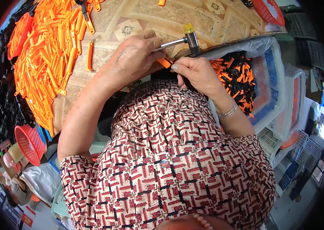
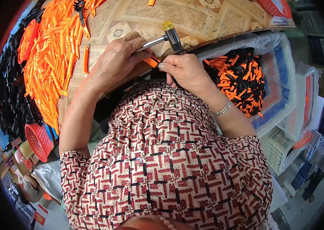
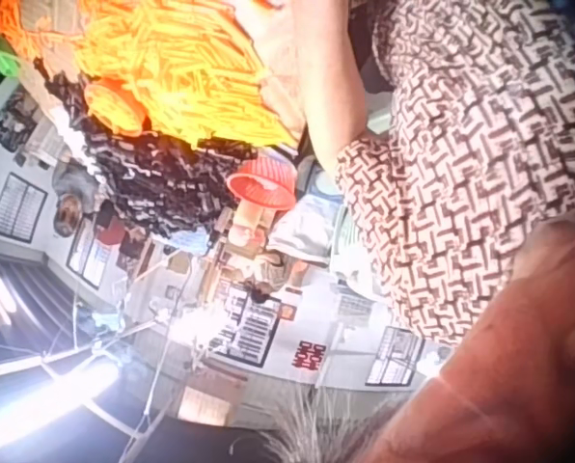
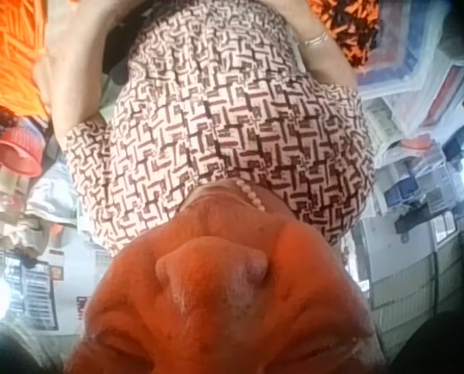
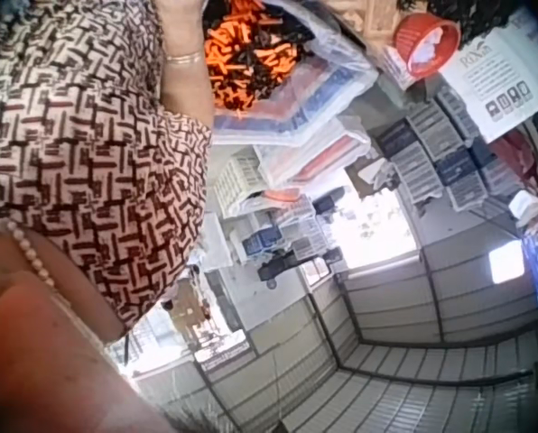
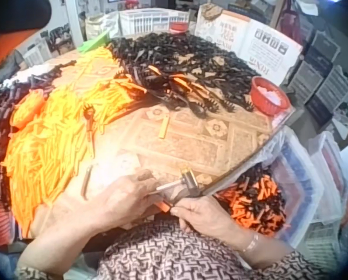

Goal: The person uses a hammer to tap orange plastic pieces onto black plastic handles on a wooden workbench. They repeatedly pick up an orange piece, align it with a black handle, and strike it with the hammer to secure it. The finished assemblies are placed into a pile on the table.

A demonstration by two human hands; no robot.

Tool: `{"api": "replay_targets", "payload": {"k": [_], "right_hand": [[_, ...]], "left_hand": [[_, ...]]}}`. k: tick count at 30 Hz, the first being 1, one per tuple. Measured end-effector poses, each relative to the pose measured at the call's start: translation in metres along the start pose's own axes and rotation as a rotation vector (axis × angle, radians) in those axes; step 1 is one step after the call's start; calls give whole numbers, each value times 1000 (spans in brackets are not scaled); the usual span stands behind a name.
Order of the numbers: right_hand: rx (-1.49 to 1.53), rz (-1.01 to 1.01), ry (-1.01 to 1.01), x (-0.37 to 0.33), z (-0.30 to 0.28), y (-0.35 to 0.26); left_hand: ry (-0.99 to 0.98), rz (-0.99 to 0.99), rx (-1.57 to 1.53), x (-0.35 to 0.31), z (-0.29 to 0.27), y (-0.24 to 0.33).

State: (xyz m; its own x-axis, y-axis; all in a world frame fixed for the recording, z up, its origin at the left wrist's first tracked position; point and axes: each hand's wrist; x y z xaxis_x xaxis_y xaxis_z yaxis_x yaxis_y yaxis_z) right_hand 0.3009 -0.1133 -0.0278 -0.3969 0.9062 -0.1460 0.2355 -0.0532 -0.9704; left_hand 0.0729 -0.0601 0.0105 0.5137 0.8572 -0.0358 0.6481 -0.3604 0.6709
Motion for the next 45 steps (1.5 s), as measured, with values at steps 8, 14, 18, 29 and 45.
{"api": "replay_targets", "payload": {"k": [8, 14, 18, 29, 45], "right_hand": [[93, 25, -16, 1, -2, -4], [183, 84, 5, 1, -2, 1], [231, 154, 11, 3, -1, 1], [424, 200, 70, 5, 6, -12], [388, 128, 69, 0, 19, -7]], "left_hand": [[37, -26, -41, 4, 3, 0], [52, -7, 111, 4, 10, 5], [111, -26, 215, -1, 13, 9], [130, 45, 233, -1, 10, 8], [352, -358, -380, -87, -23, 22]]}}
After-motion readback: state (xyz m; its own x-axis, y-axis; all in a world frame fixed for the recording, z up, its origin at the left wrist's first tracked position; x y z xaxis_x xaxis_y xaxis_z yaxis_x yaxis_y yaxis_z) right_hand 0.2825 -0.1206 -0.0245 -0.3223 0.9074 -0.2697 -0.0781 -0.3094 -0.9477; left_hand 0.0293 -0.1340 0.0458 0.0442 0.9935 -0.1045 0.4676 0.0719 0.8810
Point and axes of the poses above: each hand's wrist, its own x-axis towards the middle knuckle, its own z-axis out of the palm, y = z × x, and after that the axes turned 14 degrees about -z, right-handed
